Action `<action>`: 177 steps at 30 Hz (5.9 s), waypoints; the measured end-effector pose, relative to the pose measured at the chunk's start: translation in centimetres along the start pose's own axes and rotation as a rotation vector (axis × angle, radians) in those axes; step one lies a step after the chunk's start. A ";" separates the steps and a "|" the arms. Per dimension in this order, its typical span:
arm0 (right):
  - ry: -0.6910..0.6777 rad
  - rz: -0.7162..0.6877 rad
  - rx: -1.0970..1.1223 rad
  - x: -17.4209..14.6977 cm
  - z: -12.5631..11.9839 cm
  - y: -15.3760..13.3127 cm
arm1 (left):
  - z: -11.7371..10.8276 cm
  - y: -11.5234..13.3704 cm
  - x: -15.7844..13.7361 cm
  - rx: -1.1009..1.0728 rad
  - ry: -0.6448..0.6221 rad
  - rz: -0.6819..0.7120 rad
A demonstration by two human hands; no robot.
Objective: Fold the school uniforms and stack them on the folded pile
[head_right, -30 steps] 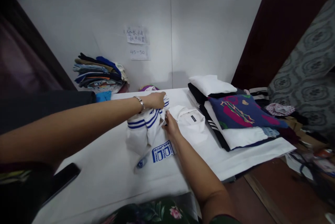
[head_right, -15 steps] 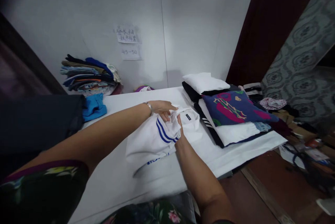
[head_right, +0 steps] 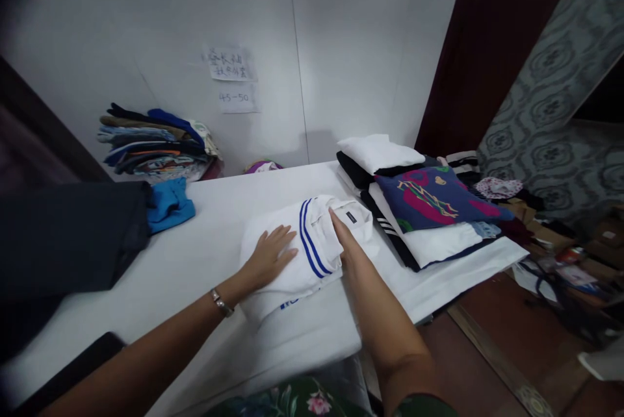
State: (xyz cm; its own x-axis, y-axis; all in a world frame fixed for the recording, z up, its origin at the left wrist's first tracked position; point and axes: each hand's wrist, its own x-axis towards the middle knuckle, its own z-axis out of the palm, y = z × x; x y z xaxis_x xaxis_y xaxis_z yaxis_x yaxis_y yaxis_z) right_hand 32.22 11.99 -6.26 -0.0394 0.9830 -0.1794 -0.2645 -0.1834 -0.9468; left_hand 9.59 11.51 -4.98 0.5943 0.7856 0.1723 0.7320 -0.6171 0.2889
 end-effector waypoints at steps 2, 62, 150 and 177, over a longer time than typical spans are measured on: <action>-0.102 0.045 0.112 -0.5 -0.3 -1.1 | 0.7 1.4 0.2 0.065 0.005 0.035; 0.014 -0.137 -1.569 6.5 -5.6 -0.4 | 4.9 0.4 4.3 0.140 -0.012 0.003; 0.458 -0.340 -1.272 -10.0 -11.2 3.0 | 5.2 2.0 -4.9 0.019 -0.006 0.249; 0.313 0.043 0.624 -12.5 0.1 5.9 | 2.2 -1.0 -3.0 -1.661 0.038 -0.800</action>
State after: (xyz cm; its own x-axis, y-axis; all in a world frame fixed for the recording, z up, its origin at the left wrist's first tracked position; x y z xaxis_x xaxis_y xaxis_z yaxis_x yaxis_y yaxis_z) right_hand 31.02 -1.39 -9.59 0.1927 0.9084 -0.3710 -0.7765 -0.0900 -0.6237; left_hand 7.79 9.64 -7.83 0.2875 0.8479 -0.4455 -0.2552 0.5161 0.8176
